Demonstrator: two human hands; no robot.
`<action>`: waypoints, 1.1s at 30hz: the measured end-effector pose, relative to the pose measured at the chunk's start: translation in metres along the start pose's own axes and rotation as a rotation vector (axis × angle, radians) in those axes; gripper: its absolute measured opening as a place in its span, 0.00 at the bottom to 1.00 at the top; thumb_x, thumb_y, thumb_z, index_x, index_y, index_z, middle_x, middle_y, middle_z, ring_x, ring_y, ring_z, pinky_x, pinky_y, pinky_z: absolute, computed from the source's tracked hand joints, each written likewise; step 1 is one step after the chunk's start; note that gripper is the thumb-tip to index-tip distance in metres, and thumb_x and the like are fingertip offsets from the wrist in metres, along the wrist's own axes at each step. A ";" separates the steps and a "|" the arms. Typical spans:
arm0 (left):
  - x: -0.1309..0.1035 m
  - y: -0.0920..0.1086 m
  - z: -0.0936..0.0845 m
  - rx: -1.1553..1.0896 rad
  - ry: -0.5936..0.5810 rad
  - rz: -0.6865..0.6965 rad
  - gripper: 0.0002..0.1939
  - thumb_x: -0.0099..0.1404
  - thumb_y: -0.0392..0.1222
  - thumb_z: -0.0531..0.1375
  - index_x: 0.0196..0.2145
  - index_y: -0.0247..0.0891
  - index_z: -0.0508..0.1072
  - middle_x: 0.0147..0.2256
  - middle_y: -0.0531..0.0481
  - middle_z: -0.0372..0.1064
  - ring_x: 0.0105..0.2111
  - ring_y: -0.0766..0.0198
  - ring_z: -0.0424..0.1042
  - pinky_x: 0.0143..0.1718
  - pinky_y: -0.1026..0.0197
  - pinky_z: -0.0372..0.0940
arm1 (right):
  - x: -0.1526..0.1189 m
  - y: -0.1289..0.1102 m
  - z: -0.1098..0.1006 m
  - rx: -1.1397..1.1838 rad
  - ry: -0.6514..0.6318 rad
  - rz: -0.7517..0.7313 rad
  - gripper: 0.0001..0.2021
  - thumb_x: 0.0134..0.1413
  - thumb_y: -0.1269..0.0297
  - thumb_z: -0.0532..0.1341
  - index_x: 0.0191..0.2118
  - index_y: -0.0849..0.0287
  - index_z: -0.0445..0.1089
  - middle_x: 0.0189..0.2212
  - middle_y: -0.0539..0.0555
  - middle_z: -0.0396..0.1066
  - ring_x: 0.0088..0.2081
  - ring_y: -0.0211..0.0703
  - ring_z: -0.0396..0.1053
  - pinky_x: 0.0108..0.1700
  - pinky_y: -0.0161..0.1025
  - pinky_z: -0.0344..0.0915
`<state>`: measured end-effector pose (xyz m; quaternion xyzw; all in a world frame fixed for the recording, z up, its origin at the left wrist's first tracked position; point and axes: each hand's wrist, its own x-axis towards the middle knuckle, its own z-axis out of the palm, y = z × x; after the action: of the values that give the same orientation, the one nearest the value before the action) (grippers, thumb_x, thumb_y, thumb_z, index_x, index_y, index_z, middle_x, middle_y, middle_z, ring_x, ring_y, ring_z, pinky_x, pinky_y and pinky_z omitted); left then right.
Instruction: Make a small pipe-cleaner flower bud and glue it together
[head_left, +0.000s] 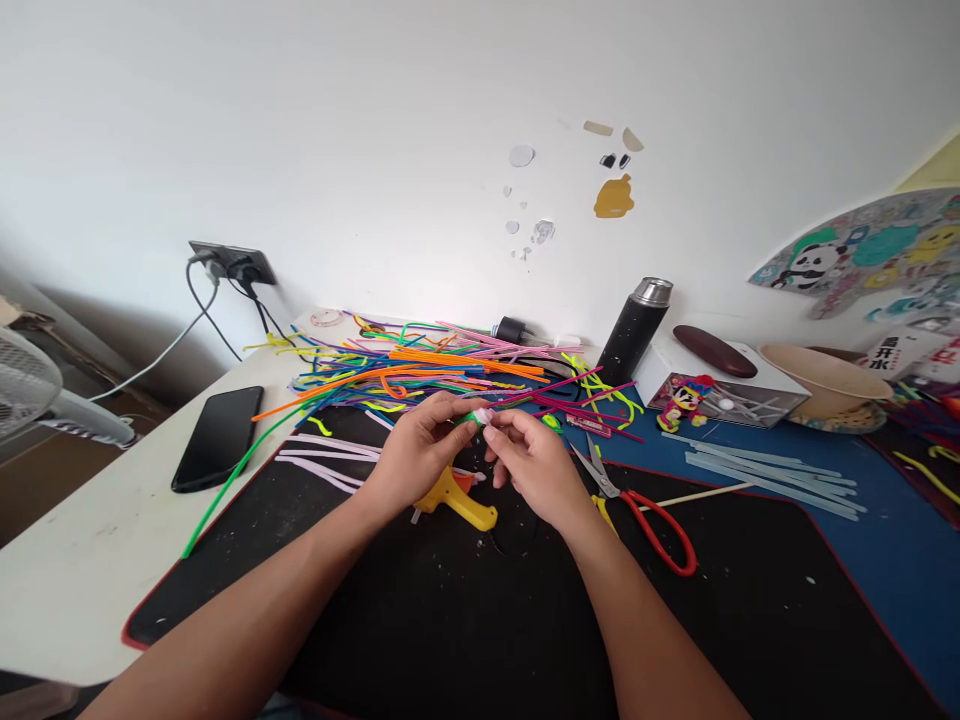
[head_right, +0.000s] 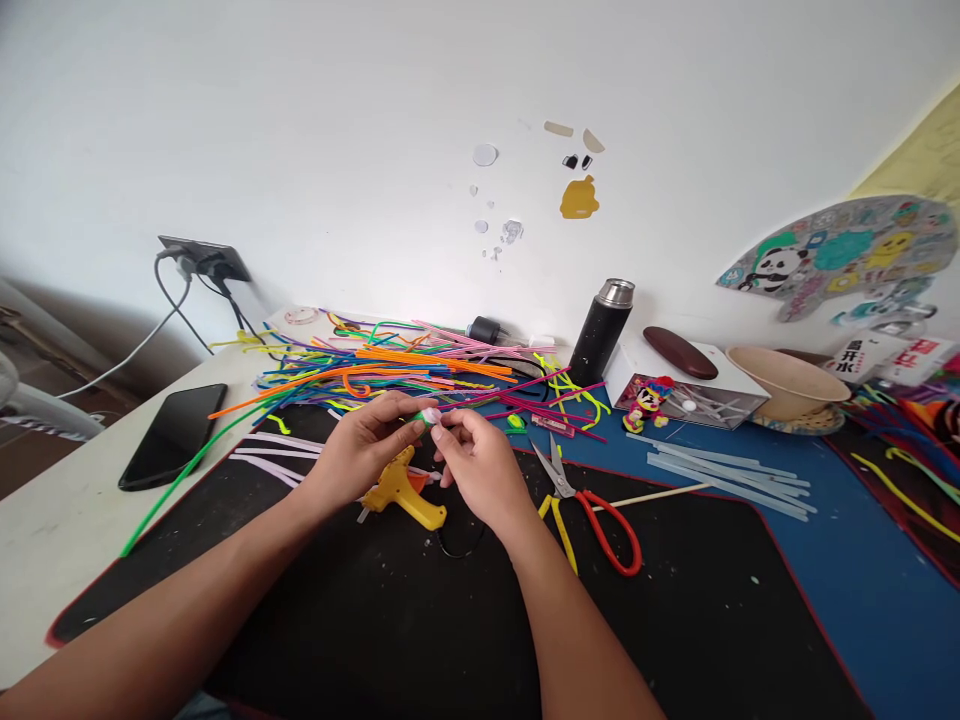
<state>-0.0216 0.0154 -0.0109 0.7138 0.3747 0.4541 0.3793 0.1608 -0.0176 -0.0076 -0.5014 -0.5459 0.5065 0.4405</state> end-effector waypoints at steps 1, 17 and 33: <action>0.000 0.001 0.000 -0.002 -0.018 0.001 0.14 0.72 0.48 0.64 0.50 0.44 0.83 0.43 0.45 0.77 0.45 0.55 0.76 0.49 0.54 0.70 | 0.000 0.000 0.000 0.000 0.003 -0.007 0.18 0.60 0.48 0.65 0.46 0.56 0.73 0.29 0.47 0.71 0.21 0.36 0.68 0.24 0.36 0.66; -0.001 -0.006 0.006 -0.356 -0.169 -0.260 0.27 0.65 0.51 0.69 0.57 0.36 0.75 0.48 0.41 0.78 0.45 0.54 0.78 0.49 0.51 0.74 | 0.001 0.001 -0.002 -0.167 0.049 -0.037 0.11 0.66 0.56 0.59 0.44 0.56 0.75 0.24 0.46 0.70 0.21 0.38 0.68 0.27 0.36 0.63; -0.003 -0.004 0.005 -0.043 -0.134 -0.147 0.16 0.68 0.45 0.65 0.52 0.41 0.79 0.43 0.47 0.78 0.41 0.57 0.76 0.45 0.55 0.70 | -0.001 0.008 -0.001 -0.377 0.071 -0.086 0.08 0.68 0.60 0.57 0.42 0.53 0.72 0.23 0.46 0.73 0.23 0.41 0.72 0.29 0.36 0.65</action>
<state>-0.0185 0.0132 -0.0167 0.7047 0.3902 0.3843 0.4511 0.1628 -0.0184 -0.0157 -0.5690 -0.6359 0.3580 0.3790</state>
